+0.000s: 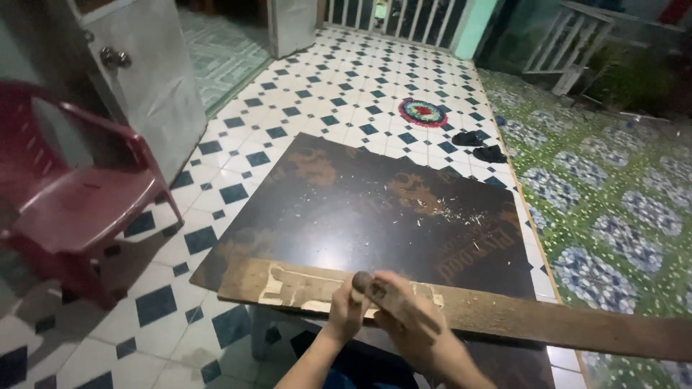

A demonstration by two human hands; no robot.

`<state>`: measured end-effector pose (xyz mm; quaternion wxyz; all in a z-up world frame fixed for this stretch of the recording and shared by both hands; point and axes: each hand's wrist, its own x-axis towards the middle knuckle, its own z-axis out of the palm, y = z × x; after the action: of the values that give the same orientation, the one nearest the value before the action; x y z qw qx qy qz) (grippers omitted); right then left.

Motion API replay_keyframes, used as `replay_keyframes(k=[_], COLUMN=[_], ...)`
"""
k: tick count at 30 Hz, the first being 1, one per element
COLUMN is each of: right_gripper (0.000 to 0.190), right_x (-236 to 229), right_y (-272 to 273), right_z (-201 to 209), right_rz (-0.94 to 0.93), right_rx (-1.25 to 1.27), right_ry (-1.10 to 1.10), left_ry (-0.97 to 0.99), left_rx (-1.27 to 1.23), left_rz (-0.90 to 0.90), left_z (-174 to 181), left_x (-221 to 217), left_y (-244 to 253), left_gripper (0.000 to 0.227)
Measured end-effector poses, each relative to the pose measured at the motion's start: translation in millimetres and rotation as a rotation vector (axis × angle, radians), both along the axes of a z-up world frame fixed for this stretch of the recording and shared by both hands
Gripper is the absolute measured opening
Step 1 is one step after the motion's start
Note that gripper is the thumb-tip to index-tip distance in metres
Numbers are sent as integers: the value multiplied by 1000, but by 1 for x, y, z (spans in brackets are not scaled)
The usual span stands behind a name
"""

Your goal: Chiseling a design into a wooden plank using a hammer and a small chisel

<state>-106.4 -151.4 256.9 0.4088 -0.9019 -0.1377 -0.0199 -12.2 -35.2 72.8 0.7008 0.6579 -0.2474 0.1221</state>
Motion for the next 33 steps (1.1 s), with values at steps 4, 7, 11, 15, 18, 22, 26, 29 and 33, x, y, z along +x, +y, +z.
replay_keyframes(k=[4,7,11,15,18,22,26,29,33], right_gripper=[39,34,21,42,40,40,37,40,37], right_x=[26,45,72,96,97,101,103,102,105], right_y=[2,-3,-19,2,-5,-15,-9,-16,-20], right_z=[31,46,63,50,61,56,66,76,64], right_rz=[43,51,272,181,261,276,294,194,263], right_rx=[-200,-318,-348,-754,-734,-711,-824,-520,-600], right_ry=[123,268,-137,161,0,-95,7,58,37], left_ry=[277,362,358,414,417,233,184,121,119], left_rx=[66,124,141,316,425,457,517,533,601], left_rz=[15,81,24,-32,-60,-11,-76,-71,-8], left_z=[4,-27,-46,22,-9,-15,16,-17,-21], left_x=[13,26,43,28,36,46,33,55,54], left_y=[2,-10,-14,-2,-1,3,11,3,9], left_gripper=[76,42,35,29,46,34,31,31,28])
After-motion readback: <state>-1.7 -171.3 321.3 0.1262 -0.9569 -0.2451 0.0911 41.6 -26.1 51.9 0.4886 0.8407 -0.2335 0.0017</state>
